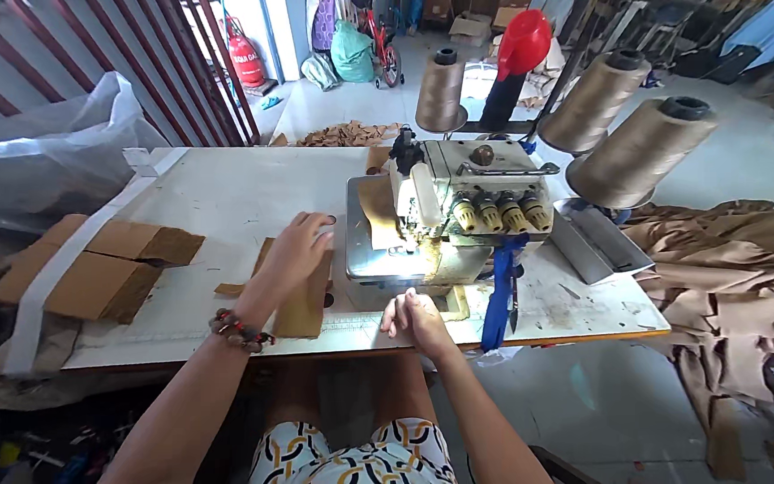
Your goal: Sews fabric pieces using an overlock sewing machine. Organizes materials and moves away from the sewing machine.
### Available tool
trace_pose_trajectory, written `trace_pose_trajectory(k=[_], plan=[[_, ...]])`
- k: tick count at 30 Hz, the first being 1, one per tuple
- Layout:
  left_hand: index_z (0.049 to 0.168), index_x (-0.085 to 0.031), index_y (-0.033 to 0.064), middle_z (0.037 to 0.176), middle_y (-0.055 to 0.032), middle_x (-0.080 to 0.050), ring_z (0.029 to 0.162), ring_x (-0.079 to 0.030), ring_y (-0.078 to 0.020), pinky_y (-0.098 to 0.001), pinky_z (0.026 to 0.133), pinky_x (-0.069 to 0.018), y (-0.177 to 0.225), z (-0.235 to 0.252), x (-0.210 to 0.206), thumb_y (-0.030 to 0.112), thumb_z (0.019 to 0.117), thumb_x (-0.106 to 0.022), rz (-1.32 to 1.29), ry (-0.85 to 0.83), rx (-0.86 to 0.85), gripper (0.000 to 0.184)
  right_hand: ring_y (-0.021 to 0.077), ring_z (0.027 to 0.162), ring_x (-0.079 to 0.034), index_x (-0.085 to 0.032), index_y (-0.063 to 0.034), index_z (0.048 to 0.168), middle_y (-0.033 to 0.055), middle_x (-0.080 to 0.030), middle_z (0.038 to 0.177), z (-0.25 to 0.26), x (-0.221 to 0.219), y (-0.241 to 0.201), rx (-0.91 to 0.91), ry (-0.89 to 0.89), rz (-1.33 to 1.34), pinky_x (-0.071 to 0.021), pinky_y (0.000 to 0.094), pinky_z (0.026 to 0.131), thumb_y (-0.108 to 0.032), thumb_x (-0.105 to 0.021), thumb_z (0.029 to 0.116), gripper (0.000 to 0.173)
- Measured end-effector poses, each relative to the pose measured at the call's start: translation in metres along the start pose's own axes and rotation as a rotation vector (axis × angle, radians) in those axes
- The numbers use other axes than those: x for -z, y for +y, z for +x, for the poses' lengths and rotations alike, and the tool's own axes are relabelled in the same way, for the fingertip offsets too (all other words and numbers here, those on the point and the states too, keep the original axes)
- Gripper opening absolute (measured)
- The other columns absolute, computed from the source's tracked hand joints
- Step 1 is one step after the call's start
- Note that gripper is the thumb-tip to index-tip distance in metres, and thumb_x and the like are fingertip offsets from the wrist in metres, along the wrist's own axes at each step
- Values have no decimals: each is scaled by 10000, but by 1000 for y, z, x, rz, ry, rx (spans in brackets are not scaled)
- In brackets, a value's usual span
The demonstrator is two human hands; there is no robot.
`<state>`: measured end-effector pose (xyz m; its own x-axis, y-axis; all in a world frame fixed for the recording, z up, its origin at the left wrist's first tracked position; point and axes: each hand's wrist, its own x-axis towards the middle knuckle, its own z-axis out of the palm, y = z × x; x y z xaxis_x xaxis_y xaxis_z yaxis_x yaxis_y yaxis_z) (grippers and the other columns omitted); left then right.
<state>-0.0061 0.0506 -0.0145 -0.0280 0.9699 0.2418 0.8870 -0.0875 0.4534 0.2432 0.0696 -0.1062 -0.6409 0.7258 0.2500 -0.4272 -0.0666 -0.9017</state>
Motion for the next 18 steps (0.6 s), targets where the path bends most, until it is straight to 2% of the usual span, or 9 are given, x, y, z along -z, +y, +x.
trace_pose_trajectory(k=[2,5,9,12,13,14,15,17,18], plan=[[1311,-594,-18,1184,-258,-658,1042,-672,-438,-627,904,-538,-39,-8,-11,137,1045,-586,44,-92,124,308,83,675,-698,-529,-189,617,-28,-720,721,3,0,1,7,-24,-16,-587,257,673,-308,-179,1105,613],[1126,-666,-2,1037,-233,-647,996,-636,-446,-658,864,-481,-68,-21,-33,130,1035,-597,139,-87,105,175,86,727,-709,-541,-188,630,-31,-728,748,6,-1,5,19,-48,-47,-592,265,723,-300,-197,1107,599],[1072,-682,16,1022,-208,-645,1004,-634,-425,-646,876,-460,-72,-26,-40,129,1045,-567,172,29,11,163,83,788,-701,-590,-147,699,-28,-727,807,5,-1,4,26,12,-92,-586,279,784,-167,-237,1081,520],[1055,-683,-20,1096,-231,-640,1062,-622,-429,-646,917,-448,-70,-30,-42,120,1029,-538,77,233,-97,204,88,823,-705,-667,-75,860,-2,-741,903,5,-3,1,-25,50,-105,-593,271,780,-142,-287,1073,441],[1037,-666,-33,1120,-234,-637,1090,-615,-421,-630,947,-448,-62,-31,-41,125,1021,-519,43,306,-150,216,97,865,-712,-676,-39,952,19,-745,966,5,-5,0,-38,53,-130,-596,280,807,-180,-307,1080,415],[1009,-643,-38,1142,-235,-639,1120,-611,-409,-607,981,-449,-49,-33,-38,126,1007,-501,18,365,-209,217,120,949,-714,-666,13,1070,56,-736,1058,5,-6,-1,-39,43,-164,-593,304,878,-251,-322,1091,434],[983,-629,-36,1159,-229,-650,1140,-615,-393,-586,1010,-449,-31,-34,-35,124,995,-490,1,396,-272,212,150,1073,-692,-622,72,1198,107,-704,1181,5,-8,-1,-30,13,-209,-566,330,971,-385,-325,1094,554],[972,-637,-14,1170,-198,-676,1155,-630,-353,-574,1056,-424,8,-35,-32,146,992,-489,9,370,-394,219,187,1295,-588,-482,150,1363,190,-598,1389,2,-16,-3,-61,-35,-226,-464,350,1120,-686,-287,1018,926],[976,-657,2,1158,-175,-696,1146,-654,-330,-586,1070,-417,23,-34,-34,158,995,-503,40,353,-450,219,159,1343,-545,-398,165,1422,191,-552,1443,-1,-22,-7,-126,-21,-186,-426,321,1153,-729,-285,992,998]])
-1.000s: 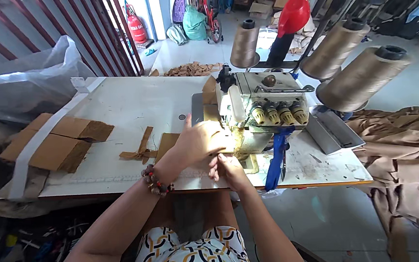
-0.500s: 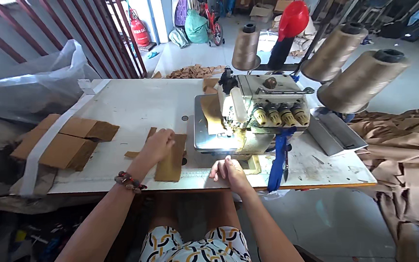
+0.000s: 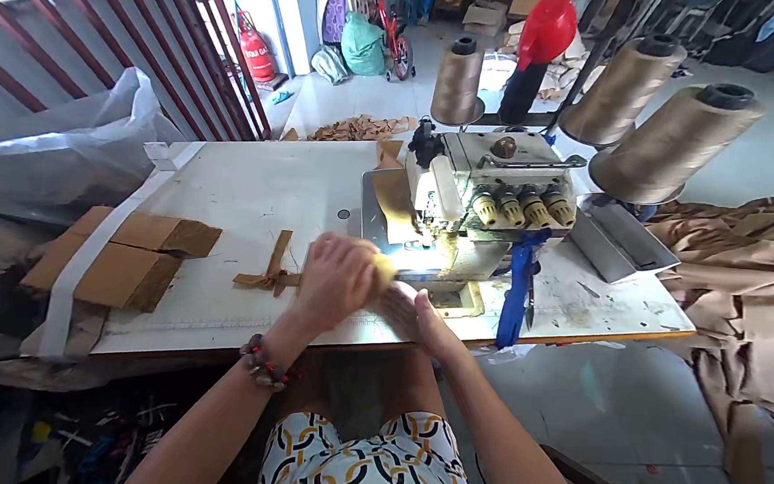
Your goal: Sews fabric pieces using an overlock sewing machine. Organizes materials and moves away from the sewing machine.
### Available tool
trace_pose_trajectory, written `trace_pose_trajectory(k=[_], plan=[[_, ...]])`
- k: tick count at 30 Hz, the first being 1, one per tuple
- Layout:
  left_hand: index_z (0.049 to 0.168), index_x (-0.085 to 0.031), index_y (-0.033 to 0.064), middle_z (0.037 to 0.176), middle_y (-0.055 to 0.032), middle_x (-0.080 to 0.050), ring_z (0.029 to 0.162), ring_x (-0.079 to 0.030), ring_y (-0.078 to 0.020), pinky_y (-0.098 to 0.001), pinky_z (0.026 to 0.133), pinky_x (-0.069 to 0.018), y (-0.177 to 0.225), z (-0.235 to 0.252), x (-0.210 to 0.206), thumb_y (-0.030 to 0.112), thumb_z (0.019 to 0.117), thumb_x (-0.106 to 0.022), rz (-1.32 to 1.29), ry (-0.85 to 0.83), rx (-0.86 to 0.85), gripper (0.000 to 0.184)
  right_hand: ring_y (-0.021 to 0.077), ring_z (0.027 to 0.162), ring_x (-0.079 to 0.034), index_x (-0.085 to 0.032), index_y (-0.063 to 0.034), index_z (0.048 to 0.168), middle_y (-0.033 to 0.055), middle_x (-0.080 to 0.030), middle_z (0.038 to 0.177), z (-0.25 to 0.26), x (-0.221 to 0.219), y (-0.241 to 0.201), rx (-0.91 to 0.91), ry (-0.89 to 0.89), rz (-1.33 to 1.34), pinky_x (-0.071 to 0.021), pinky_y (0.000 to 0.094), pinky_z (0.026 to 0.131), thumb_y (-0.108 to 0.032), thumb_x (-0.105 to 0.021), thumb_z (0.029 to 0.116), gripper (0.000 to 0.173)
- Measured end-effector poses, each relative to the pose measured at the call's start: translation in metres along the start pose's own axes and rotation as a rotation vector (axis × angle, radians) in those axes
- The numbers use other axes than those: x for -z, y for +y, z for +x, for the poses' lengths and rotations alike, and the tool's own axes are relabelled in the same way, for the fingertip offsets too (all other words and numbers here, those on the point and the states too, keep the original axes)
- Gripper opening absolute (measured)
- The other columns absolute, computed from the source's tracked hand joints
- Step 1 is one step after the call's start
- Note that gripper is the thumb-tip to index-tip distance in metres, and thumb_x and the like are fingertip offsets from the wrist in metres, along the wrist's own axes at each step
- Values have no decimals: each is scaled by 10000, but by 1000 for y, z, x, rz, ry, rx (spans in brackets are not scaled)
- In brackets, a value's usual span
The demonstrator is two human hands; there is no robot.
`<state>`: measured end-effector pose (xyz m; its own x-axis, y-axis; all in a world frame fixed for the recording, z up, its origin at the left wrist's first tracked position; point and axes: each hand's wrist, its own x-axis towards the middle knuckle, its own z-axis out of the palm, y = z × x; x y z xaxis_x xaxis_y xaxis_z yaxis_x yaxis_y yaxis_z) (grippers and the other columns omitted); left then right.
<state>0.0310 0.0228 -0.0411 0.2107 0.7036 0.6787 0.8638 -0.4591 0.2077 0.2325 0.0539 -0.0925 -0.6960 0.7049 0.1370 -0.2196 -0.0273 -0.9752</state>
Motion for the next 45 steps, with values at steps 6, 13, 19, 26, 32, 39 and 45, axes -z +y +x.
trace_pose_trajectory(k=[6,13,19,26,32,39,45], plan=[[1117,-759,108,1043,-59,-740,1080,-693,-270,-694,1096,-344,33,16,-21,210,1007,-580,78,-131,-49,233,83,828,-722,-571,-2,1129,9,-731,890,-11,-8,-13,-172,236,191,-615,300,795,-149,-428,1040,224],[1225,-747,141,1131,-66,-737,1112,-678,-331,-787,1073,-268,45,30,-21,258,1015,-565,130,-234,44,301,99,824,-725,-571,2,1133,32,-730,889,-3,3,-23,-188,249,197,-615,298,794,-153,-417,1062,229],[1183,-763,122,1119,-76,-741,1120,-687,-325,-807,1082,-248,44,37,-14,208,1003,-601,123,-261,-20,257,107,816,-724,-596,-14,1095,30,-730,879,5,7,-26,-152,230,208,-616,303,779,-153,-381,1066,258],[1275,-712,162,1285,-38,-697,1273,-625,-262,-796,1131,-193,29,56,-8,420,1012,-549,10,-383,93,403,106,652,-719,-611,-49,963,25,-737,738,10,16,-24,-75,60,279,-609,248,671,-159,-249,1079,396],[1297,-665,95,1338,-118,-651,1344,-553,-322,-787,1137,-143,1,98,-13,542,900,-707,-32,-563,208,599,75,668,-711,-655,-81,927,-27,-739,753,4,20,3,7,-50,180,-596,242,664,-165,-274,1075,417],[1338,-578,2,1427,-229,-546,1229,-605,-404,-582,1027,-487,-19,54,19,195,1043,-611,-28,-354,419,354,108,633,-701,-538,-164,665,-8,-713,691,1,20,7,56,48,241,-595,269,630,-204,-173,1081,555],[1114,-663,-3,1084,-232,-653,1026,-646,-440,-663,877,-490,-78,-23,5,105,1039,-575,93,-559,528,159,116,700,-724,-549,-186,646,-11,-734,735,6,18,13,114,17,216,-611,283,710,-279,-161,1098,604]])
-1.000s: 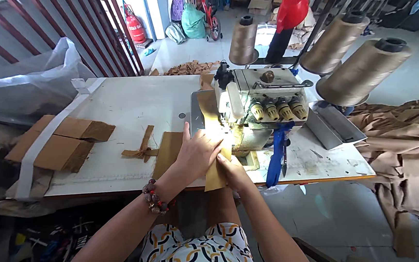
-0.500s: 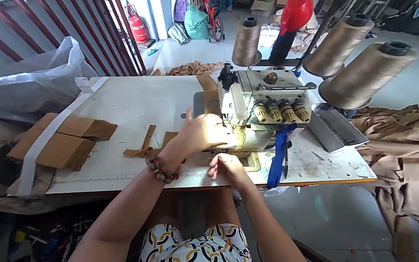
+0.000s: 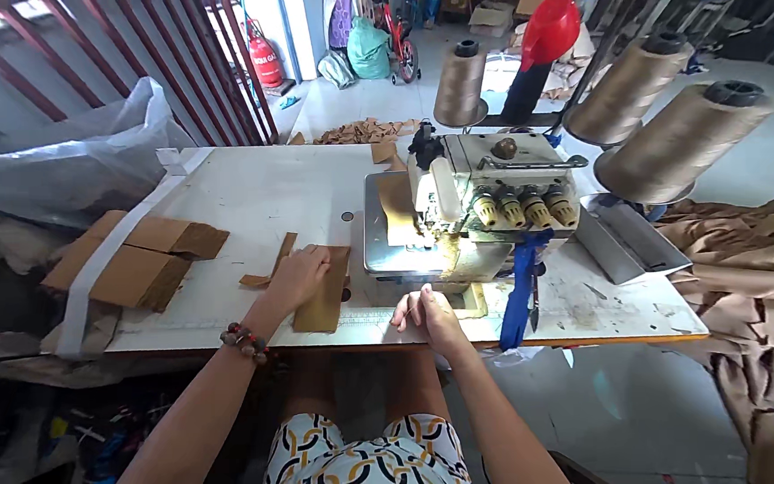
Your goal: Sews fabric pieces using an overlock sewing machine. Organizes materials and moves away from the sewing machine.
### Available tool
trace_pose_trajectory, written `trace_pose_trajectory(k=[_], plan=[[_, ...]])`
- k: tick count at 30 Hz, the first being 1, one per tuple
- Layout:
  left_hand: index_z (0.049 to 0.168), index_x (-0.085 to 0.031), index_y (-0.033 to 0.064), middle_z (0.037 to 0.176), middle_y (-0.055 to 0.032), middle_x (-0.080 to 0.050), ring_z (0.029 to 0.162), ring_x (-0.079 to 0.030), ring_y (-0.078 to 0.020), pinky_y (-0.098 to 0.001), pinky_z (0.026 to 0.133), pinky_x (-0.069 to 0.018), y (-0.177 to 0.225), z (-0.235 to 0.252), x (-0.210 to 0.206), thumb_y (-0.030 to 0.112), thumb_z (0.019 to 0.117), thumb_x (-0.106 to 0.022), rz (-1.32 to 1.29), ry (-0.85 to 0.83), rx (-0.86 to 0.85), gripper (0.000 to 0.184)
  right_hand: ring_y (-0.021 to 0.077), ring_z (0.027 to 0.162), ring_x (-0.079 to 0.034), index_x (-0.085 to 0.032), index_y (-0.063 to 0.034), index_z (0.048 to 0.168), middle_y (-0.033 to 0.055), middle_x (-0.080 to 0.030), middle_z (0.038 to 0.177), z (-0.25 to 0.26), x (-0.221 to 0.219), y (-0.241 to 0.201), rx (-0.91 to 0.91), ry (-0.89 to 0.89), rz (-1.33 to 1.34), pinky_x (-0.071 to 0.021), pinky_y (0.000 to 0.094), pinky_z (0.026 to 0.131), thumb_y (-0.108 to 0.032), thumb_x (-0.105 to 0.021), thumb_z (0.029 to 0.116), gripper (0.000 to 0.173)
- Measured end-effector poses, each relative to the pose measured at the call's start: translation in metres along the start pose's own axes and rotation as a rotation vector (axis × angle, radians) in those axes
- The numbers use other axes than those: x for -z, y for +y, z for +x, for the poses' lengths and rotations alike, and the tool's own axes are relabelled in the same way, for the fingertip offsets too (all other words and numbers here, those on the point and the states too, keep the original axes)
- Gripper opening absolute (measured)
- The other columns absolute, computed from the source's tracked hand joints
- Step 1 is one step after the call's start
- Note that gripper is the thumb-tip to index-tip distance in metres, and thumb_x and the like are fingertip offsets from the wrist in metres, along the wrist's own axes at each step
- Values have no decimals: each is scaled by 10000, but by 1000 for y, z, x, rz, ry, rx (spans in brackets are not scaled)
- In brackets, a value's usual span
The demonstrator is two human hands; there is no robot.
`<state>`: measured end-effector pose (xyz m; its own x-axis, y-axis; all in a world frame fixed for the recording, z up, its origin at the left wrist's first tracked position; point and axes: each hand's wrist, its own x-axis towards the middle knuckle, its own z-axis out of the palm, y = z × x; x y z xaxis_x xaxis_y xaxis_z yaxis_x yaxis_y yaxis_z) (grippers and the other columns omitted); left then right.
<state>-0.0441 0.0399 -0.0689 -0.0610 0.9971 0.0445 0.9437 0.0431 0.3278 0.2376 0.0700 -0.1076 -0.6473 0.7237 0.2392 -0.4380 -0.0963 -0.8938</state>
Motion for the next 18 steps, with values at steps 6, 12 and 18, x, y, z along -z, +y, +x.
trace_pose_trajectory(k=[6,12,18], plan=[[1035,-613,-77,1130,-273,-622,1100,-609,-455,-628,940,-474,13,-10,-12,93,1022,-484,-120,458,-236,214,125,907,-721,-656,-59,921,35,-750,993,-1,-3,-5,-27,53,-132,-598,309,841,-256,-278,1081,456],[970,-705,31,1092,-127,-728,1098,-689,-291,-608,1081,-409,111,-20,-7,120,963,-552,-20,494,-596,177,36,1062,-652,-439,68,1352,30,-670,1166,-12,-32,-17,-212,132,-126,-551,252,935,-705,-468,948,873],[1225,-740,132,1133,-61,-738,1142,-681,-294,-729,1081,-342,130,-18,-13,243,1025,-553,3,397,-532,296,151,776,-740,-585,-10,1091,42,-742,842,-16,-18,-26,-274,196,9,-636,351,755,-170,-398,1033,252]])
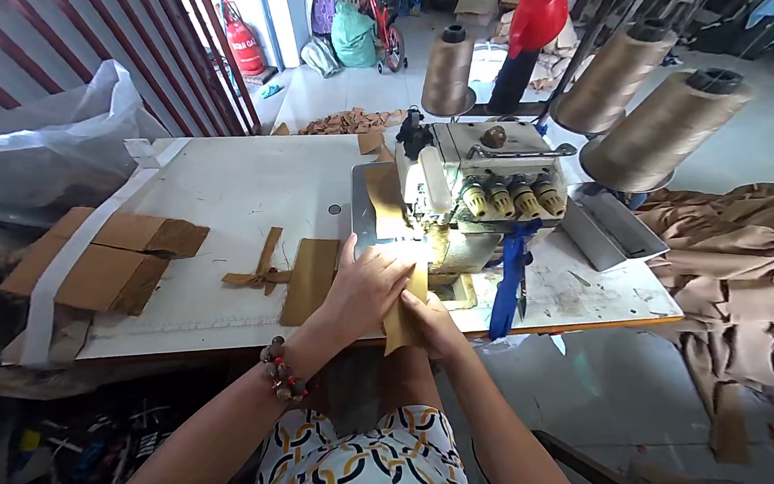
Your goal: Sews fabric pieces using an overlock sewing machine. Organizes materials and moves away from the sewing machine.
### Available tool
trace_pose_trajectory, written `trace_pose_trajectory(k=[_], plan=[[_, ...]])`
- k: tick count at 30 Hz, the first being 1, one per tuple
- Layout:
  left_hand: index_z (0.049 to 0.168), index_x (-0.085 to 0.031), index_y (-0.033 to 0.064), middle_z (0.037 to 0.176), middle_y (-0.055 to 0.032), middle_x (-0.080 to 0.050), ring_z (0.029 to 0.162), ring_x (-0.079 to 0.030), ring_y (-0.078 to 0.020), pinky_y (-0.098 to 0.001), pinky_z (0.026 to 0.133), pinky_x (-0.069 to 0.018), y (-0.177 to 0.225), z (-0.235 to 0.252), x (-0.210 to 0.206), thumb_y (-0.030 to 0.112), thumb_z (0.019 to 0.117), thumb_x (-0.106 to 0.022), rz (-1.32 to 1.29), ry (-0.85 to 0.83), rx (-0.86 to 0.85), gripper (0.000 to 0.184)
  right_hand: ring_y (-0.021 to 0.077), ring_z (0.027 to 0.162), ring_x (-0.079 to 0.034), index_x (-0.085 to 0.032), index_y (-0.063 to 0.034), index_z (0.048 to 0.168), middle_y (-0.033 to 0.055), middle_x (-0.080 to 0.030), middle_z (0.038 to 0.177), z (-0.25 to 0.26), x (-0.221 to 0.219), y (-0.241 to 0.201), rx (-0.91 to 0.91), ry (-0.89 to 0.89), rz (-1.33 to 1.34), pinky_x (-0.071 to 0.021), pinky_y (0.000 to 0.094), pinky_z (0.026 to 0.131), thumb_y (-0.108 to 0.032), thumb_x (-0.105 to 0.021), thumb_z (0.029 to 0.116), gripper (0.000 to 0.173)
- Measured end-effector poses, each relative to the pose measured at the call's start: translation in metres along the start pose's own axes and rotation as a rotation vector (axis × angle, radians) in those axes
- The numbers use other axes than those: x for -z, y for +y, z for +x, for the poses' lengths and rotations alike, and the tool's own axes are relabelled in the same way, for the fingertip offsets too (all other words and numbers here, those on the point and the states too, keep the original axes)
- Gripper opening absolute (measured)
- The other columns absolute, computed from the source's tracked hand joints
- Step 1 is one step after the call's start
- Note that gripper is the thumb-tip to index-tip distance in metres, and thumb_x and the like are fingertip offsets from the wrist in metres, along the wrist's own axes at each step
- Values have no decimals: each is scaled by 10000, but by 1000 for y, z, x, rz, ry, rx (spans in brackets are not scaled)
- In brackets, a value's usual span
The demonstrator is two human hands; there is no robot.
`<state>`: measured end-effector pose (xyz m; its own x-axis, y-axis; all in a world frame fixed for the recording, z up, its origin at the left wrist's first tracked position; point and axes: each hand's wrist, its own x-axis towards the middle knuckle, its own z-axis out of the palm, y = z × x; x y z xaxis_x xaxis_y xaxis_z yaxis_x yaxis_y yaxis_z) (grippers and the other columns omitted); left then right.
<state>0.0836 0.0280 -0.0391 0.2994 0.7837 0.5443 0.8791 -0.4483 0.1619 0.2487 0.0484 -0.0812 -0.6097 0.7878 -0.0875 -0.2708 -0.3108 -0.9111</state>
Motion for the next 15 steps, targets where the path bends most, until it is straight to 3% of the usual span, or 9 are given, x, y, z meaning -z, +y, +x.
trace_pose_trajectory(k=[6,10,11,15], plan=[[1289,-719,135,1264,-78,-713,1226,-653,-330,-807,1093,-236,-2,17,6,246,1030,-535,-12,-92,30,336,167,759,-734,-574,7,1089,70,-729,830,11,0,-11,5,19,8,-633,352,741,-180,-371,1051,278],[1112,-778,106,952,-77,-730,947,-714,-297,-790,1071,-290,1,17,13,178,1007,-597,36,-45,-39,221,149,793,-733,-592,-15,1101,58,-736,871,16,2,-14,49,-25,46,-627,329,762,-170,-360,1050,283],[1120,-777,115,965,-72,-738,957,-719,-290,-784,1081,-285,-1,18,14,199,1012,-589,39,-64,-23,232,153,779,-737,-584,-16,1105,64,-739,872,17,3,-14,53,-54,72,-629,318,747,-169,-342,1057,290],[1252,-725,164,1253,-42,-709,1249,-638,-268,-782,1143,-196,-16,37,21,405,1014,-555,-38,-207,88,379,132,694,-736,-603,-45,998,44,-749,776,24,5,-14,81,-179,80,-619,273,709,-172,-249,1072,384]])
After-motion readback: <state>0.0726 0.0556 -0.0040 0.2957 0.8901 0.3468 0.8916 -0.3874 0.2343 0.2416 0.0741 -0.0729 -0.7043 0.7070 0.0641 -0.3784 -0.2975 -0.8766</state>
